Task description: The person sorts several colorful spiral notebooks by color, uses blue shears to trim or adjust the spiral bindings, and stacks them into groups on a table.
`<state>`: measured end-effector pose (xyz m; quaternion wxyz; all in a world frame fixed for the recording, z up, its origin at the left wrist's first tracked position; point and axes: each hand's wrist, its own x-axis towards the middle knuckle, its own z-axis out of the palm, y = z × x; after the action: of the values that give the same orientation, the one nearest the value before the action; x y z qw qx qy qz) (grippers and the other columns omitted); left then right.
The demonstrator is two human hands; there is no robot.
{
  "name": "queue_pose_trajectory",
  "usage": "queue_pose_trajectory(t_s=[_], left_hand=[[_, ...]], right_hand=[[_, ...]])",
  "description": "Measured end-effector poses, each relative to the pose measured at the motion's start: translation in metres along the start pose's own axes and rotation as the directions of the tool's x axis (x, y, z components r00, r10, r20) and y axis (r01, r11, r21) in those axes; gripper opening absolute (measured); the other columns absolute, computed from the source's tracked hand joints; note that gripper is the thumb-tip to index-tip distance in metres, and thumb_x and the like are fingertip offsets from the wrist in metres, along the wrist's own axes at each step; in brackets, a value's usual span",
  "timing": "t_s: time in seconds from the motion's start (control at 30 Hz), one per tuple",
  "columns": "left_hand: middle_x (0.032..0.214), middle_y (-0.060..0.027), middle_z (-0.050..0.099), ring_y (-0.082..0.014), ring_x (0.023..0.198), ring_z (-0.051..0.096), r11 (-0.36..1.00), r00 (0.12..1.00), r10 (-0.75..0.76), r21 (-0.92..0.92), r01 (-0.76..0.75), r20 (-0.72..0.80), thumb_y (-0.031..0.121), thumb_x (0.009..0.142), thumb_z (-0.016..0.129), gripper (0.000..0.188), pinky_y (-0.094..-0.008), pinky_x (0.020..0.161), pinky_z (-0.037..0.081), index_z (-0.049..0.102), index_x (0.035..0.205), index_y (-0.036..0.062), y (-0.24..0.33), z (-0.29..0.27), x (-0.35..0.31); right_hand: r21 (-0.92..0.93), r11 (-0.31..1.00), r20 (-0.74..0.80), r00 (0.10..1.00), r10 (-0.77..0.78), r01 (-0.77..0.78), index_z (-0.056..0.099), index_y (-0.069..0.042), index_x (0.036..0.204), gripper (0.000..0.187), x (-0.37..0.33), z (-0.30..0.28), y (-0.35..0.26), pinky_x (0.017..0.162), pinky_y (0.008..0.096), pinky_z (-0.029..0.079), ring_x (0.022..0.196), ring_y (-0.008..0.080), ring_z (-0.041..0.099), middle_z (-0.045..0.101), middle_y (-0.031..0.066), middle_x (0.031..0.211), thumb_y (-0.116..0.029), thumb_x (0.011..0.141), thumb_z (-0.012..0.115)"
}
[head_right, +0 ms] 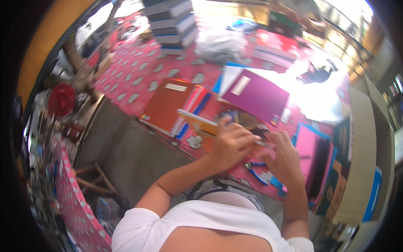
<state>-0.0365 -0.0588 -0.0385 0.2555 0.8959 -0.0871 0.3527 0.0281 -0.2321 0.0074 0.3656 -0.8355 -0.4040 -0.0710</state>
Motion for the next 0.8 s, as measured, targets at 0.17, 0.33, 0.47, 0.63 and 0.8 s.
queue_pose_trajectory(t_s=[0.17,0.33,0.47,0.63,0.8], left_hand=[[0.085,0.0019,0.064,-0.0168,0.088,0.058,0.999,0.996,-0.016,-0.042,0.013,-0.093,0.027,0.076,0.074,0.021,-0.0464,0.102,0.029,0.071,0.092,0.0141,-0.002,0.004,-0.008],[0.084,-0.0011,0.063,-0.0196,0.086,0.057,0.999,0.986,-0.012,-0.033,0.007,-0.165,0.029,0.076,0.074,0.025,-0.0474,0.100,0.031,0.070,0.093,0.0115,-0.002,0.009,-0.008],[0.085,-0.0038,0.062,-0.0220,0.083,0.056,1.000,0.966,-0.028,-0.012,0.026,-0.256,0.032,0.076,0.073,0.028,-0.0487,0.101,0.032,0.068,0.092,0.0094,-0.002,0.007,-0.011],[0.078,-0.0045,0.060,-0.0231,0.081,0.057,0.996,0.977,-0.040,0.071,0.056,-0.208,0.036,0.076,0.072,0.031,-0.0476,0.103,0.032,0.068,0.089,0.0091,-0.009,0.011,-0.019],[0.071,-0.0045,0.058,-0.0235,0.079,0.057,0.995,0.978,-0.059,0.065,0.074,-0.199,0.037,0.073,0.072,0.032,-0.0476,0.104,0.031,0.068,0.088,0.0088,-0.006,0.014,-0.019]], right_hand=[[-0.023,0.999,0.054,0.998,-0.021,0.023,0.057,-0.005,0.099,0.023,-0.001,0.006,-0.002,0.062,0.0409,0.046,0.075,0.0328,0.058,0.055,0.0133,0.089,-0.011,0.079,0.067],[-0.092,0.985,0.073,0.988,-0.138,0.145,0.055,-0.003,0.102,0.025,-0.004,0.013,0.025,0.061,0.0393,0.044,0.073,0.0306,0.057,0.054,0.0148,0.095,-0.011,0.081,0.065],[-0.060,0.997,0.077,0.996,-0.048,0.053,0.059,-0.001,0.093,0.016,-0.002,0.009,0.008,0.064,0.0393,0.044,0.077,0.0298,0.055,0.054,0.0141,0.088,-0.010,0.079,0.063],[-0.066,0.992,0.193,0.977,-0.090,0.104,0.061,0.000,0.088,0.009,0.009,0.001,0.004,0.066,0.0388,0.045,0.076,0.0309,0.057,0.056,0.0144,0.083,-0.006,0.084,0.055],[0.098,0.948,0.517,0.798,-0.309,0.303,0.059,0.002,0.084,0.014,0.038,-0.012,0.039,0.062,0.0410,0.042,0.065,0.0308,0.052,0.053,0.0144,0.073,-0.005,0.084,0.047]])
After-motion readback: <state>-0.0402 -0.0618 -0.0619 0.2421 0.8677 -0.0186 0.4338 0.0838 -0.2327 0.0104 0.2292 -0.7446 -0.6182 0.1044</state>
